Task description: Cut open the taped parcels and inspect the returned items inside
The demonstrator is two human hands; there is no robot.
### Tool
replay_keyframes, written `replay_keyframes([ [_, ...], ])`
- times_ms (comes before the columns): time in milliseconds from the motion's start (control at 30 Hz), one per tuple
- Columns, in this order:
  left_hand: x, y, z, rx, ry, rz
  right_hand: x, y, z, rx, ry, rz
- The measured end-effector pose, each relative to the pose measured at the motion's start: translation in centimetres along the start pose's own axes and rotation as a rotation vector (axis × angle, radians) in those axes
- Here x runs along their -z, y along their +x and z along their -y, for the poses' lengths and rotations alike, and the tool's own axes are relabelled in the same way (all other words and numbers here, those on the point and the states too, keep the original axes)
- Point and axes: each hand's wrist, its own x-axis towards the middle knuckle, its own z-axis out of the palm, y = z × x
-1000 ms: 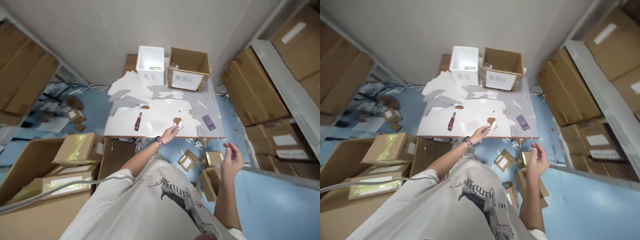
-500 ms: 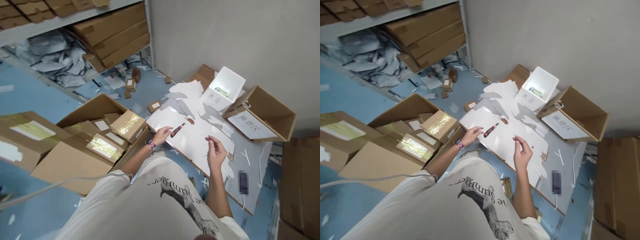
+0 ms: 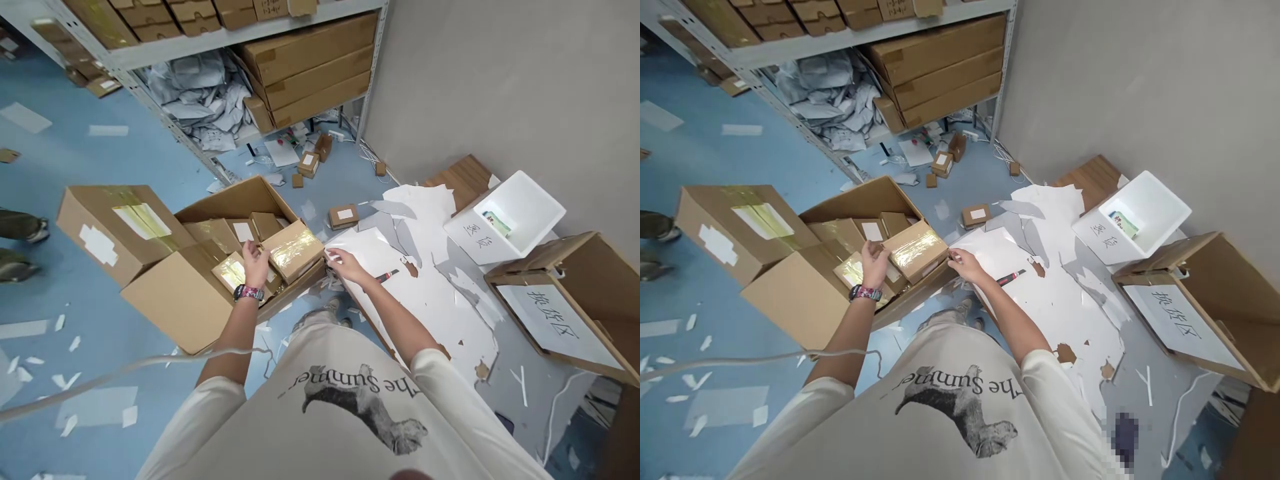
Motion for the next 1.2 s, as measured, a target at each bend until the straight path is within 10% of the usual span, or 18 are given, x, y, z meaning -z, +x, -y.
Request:
replay_keyframes([
  [133, -1.2, 0.2, 2.8, 0.063, 0.01, 0.145, -4.6, 5.9, -0.7, -0.169, 0.026, -0.08],
  [300, -4.1, -1.3, 3.3, 0.03, -0.084, 0.059, -7.2, 7.4, -2.2, -0.29, 0.085, -0.071],
  [733, -4.1, -3.0, -2.2, -0.192, -0.198, 0.044, -6.0, 5.4, 2.5, -0.108, 0.113, -0.169],
  [1200, -2.4, -6.7, -7.6, -0.729, -0.18, 0.163, -3.6, 1.1, 7.4, -0.047, 0.798, -0.278],
])
